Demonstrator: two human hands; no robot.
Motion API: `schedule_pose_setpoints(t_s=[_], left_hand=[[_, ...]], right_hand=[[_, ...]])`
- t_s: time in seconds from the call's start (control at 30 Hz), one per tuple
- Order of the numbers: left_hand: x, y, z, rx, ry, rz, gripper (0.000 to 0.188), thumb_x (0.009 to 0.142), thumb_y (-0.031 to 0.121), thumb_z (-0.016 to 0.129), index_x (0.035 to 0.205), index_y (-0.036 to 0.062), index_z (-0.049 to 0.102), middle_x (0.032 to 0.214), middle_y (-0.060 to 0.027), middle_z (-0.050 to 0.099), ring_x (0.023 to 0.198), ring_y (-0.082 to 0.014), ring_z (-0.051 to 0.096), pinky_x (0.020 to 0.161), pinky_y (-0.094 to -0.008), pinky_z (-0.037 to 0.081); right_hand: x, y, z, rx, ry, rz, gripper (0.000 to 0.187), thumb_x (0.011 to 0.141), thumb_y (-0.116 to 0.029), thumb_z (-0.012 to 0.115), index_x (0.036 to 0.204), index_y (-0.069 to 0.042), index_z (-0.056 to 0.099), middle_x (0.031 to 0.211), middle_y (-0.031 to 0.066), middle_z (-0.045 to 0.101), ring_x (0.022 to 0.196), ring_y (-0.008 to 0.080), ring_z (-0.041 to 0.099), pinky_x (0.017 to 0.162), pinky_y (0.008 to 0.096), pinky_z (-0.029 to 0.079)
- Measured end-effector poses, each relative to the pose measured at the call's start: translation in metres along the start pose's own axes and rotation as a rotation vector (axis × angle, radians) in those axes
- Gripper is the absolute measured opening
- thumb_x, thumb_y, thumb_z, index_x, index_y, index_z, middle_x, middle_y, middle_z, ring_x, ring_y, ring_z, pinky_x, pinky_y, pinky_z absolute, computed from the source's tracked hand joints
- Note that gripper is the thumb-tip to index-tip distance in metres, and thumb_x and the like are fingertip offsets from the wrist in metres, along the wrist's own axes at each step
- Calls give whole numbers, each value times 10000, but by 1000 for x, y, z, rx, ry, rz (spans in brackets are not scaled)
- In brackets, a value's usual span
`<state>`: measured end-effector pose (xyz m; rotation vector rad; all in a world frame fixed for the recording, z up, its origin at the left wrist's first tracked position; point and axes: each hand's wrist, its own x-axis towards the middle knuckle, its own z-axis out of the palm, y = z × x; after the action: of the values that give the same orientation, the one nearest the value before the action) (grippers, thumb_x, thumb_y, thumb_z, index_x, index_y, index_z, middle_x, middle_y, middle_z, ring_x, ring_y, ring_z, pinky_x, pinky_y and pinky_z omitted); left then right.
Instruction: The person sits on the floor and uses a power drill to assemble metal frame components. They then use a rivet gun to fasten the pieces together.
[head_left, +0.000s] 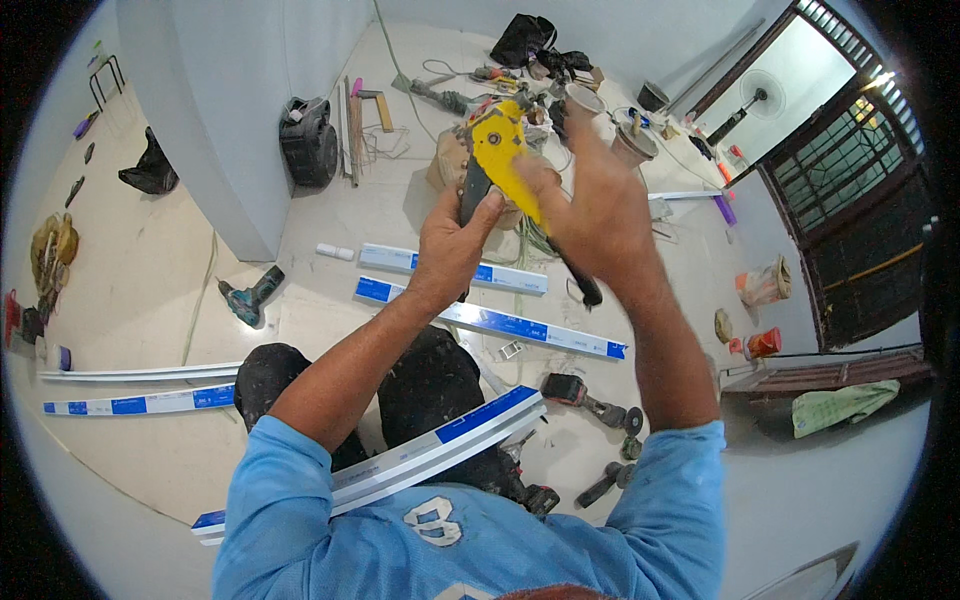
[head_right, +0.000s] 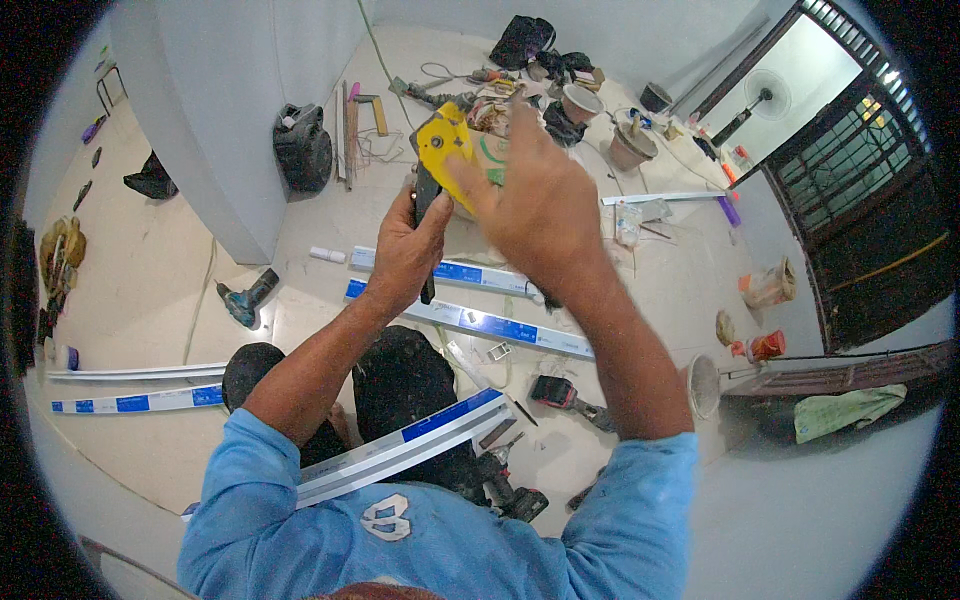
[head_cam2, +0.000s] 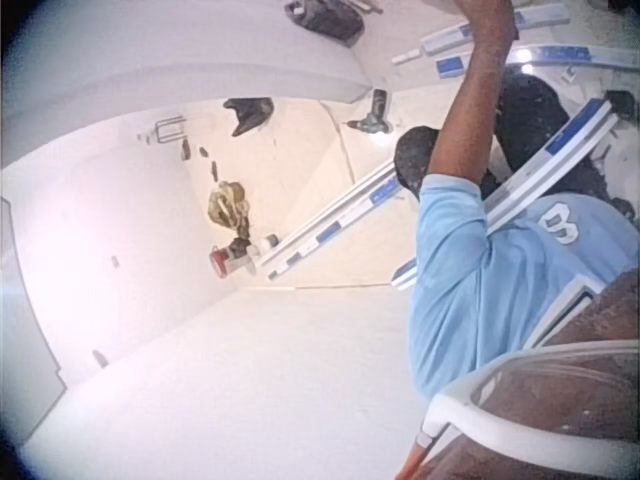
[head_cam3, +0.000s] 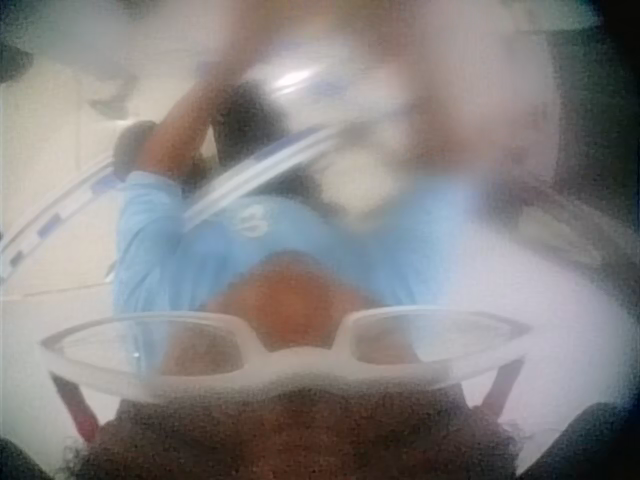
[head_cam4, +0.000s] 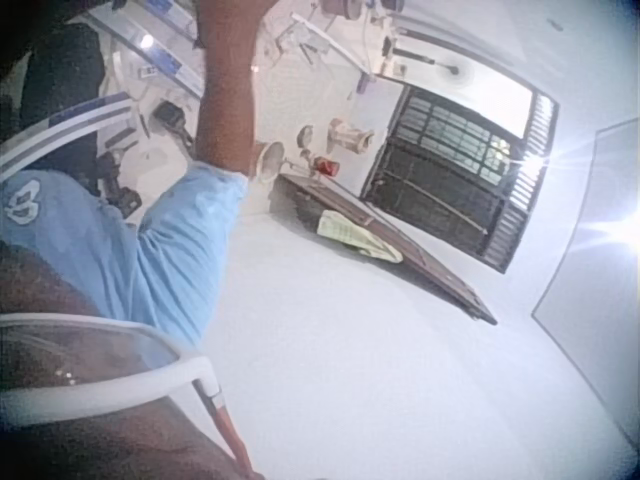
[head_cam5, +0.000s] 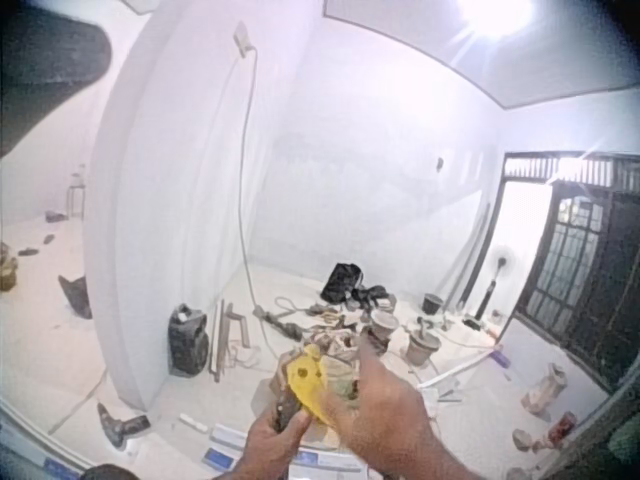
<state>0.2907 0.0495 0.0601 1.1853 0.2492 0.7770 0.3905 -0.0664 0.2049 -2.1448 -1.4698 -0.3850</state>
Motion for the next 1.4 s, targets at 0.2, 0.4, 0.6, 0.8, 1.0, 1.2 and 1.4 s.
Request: schedule_pose_setpoints(t_s=[0.2,0.4,0.6,0.8,1.0,1.2,1.4], left_hand=[[0,12,27,373,-44,267,500,1102,214,673,1512,-1,484,1334,-150,662,1220,-206,642,1050,-357,524],[-8,3,46,92,-285,337,615,1045,112,675,1594,-1,423,1426,-203,490,1369,-304,487,1185,-445,396],[-15,40,60,535,-443,478,709,918,47,713,1579,10,460,1361,-193,539,1333,-314,530,1166,-424,409],[-62,55,57,770,-467,516,765,832,175,784,1539,27,534,1357,-254,577,1337,-431,561,1185,-492,418],[-126,15,12,886,-822,-215,1166,756,474,941,1643,-9,359,1537,-320,503,1458,-466,501,1242,-516,405],[-123,-5,14,812,-966,-286,1202,683,355,987,1678,109,357,1572,-262,483,1501,-445,461,1270,-524,383],[-125,-27,20,663,-1101,-240,822,665,139,875,1432,110,579,1409,-169,561,1360,-377,552,1225,-482,420]], right_hand=[[-37,-7,29,11,-17,11,1032,878,-502,854,1498,168,374,1282,386,638,1213,505,670,1063,528,533],[-39,11,50,512,280,138,553,1107,-237,645,1496,76,407,1252,212,667,1167,272,674,1021,400,541],[-48,26,41,1103,500,232,443,1123,-264,426,1386,75,538,1202,199,703,1075,280,706,1000,433,578],[-66,99,16,1571,779,399,406,1124,-275,461,1345,51,557,1166,199,692,1013,319,696,984,541,586],[-151,173,-48,1367,417,230,390,1111,-231,650,1385,37,580,1140,159,698,1038,273,705,1028,544,563],[-233,106,-88,754,-108,424,544,985,-314,731,1323,95,611,955,168,708,878,253,706,849,433,589],[-275,83,-94,536,-677,469,578,949,-290,833,1422,-10,653,1050,167,789,925,240,757,847,363,602]])
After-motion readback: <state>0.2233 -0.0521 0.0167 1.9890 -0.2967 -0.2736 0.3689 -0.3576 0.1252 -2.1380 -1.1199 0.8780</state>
